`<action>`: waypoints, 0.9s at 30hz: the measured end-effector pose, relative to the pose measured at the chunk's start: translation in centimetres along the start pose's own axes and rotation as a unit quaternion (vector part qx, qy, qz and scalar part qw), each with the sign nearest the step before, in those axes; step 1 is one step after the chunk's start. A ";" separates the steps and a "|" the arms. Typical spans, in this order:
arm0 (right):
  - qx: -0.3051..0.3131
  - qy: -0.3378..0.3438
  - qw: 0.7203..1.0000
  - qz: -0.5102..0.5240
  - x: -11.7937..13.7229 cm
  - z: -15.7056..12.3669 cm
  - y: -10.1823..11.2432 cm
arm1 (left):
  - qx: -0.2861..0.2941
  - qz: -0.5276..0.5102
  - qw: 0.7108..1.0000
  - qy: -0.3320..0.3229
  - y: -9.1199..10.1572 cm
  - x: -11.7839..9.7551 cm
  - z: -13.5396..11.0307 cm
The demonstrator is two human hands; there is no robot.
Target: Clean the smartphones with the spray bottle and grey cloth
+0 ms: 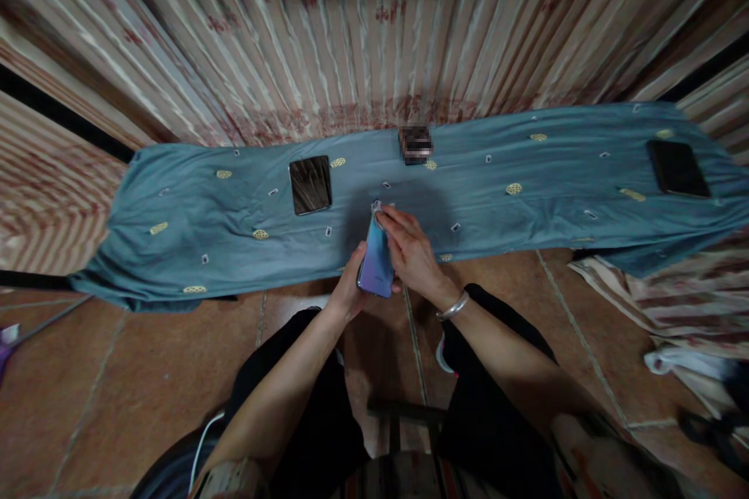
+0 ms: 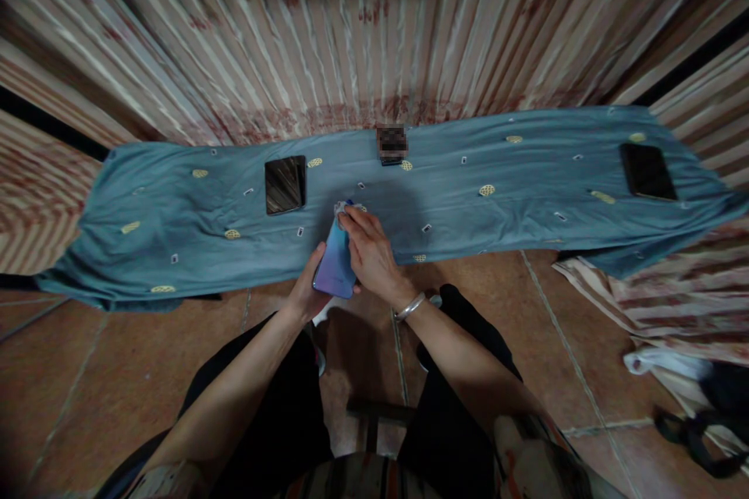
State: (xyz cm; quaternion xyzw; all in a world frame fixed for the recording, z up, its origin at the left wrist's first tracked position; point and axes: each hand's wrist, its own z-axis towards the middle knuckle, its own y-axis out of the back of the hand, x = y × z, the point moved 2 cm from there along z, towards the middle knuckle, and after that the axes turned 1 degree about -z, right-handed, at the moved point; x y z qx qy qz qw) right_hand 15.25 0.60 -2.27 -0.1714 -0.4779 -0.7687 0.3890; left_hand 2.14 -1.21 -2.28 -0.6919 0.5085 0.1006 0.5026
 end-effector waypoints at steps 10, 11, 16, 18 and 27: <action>-0.011 -0.007 1.000 -0.001 -0.8 0.2 0.3 | 0.012 0.003 1.000 0.020 -0.4 0.4 0.0; -0.014 -0.009 1.000 -0.003 -0.9 0.2 0.4 | 0.013 0.004 1.000 0.022 -0.4 0.5 0.0; -0.024 -0.016 1.000 -0.006 -1.5 0.5 0.6 | 0.033 0.001 0.999 0.034 -0.3 0.4 0.0; -0.024 -0.029 0.999 -0.008 -1.7 0.5 0.6 | 0.044 -0.003 0.998 0.036 -0.1 0.3 0.0; -0.034 -0.035 0.999 0.007 -1.5 0.5 0.8 | 0.073 0.021 0.997 0.014 -0.1 0.2 0.0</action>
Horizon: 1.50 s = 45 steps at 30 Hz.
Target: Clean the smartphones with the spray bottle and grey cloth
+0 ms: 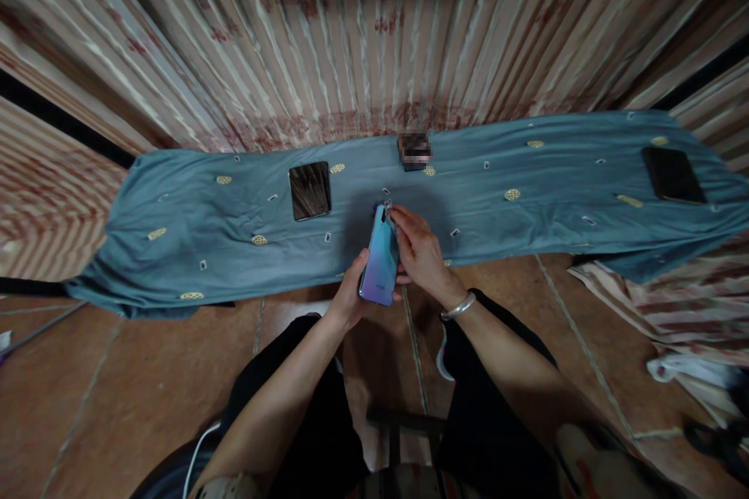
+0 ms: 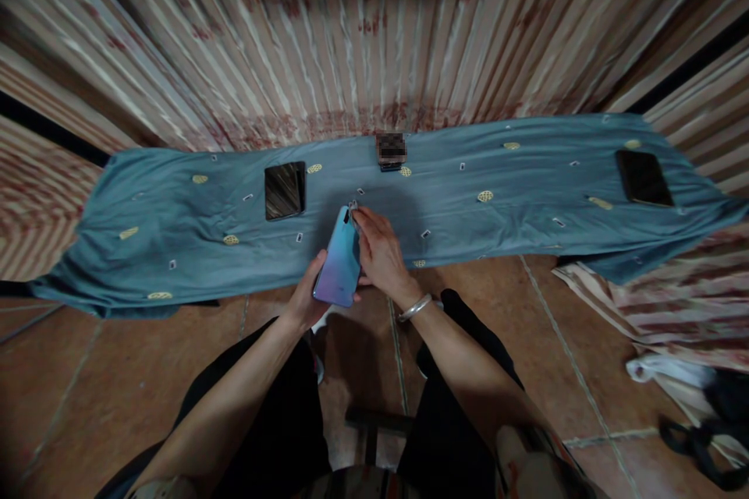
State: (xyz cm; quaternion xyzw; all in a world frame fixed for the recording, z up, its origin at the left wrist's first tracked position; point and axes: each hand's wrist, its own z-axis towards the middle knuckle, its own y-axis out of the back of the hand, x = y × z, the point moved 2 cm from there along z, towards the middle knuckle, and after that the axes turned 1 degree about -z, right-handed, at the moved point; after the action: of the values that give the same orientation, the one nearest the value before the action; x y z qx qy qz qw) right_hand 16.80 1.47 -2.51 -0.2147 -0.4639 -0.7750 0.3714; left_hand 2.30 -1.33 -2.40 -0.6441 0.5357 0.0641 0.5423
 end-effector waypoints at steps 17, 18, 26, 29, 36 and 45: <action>-0.022 -0.027 0.999 0.041 -0.6 0.7 0.9 | 0.001 0.033 0.999 -0.001 -0.1 0.6 0.0; -0.021 -0.028 0.999 0.042 -0.6 0.7 1.0 | 0.002 0.037 0.999 -0.001 -0.1 0.6 0.0; -0.019 -0.019 0.999 0.040 -0.4 0.7 1.2 | -0.001 0.028 1.000 0.009 -0.4 0.5 0.0; -0.010 0.003 0.999 0.038 -0.1 0.7 1.1 | 0.000 0.024 1.000 0.013 -0.3 0.6 0.1; 0.010 0.043 0.999 0.023 0.7 -0.1 0.1 | -0.021 -0.022 1.000 0.004 -0.2 0.1 0.2; 0.058 0.092 0.994 0.033 3.2 -1.8 -0.8 | -0.151 -0.082 0.983 -0.058 0.3 -0.7 0.6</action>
State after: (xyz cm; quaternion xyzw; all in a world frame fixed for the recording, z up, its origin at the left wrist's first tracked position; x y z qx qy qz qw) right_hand 14.20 -1.02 -1.66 -0.1356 -0.4642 -0.7509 0.4498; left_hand 2.08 -0.38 -2.43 -0.7556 0.4326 0.1367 0.4725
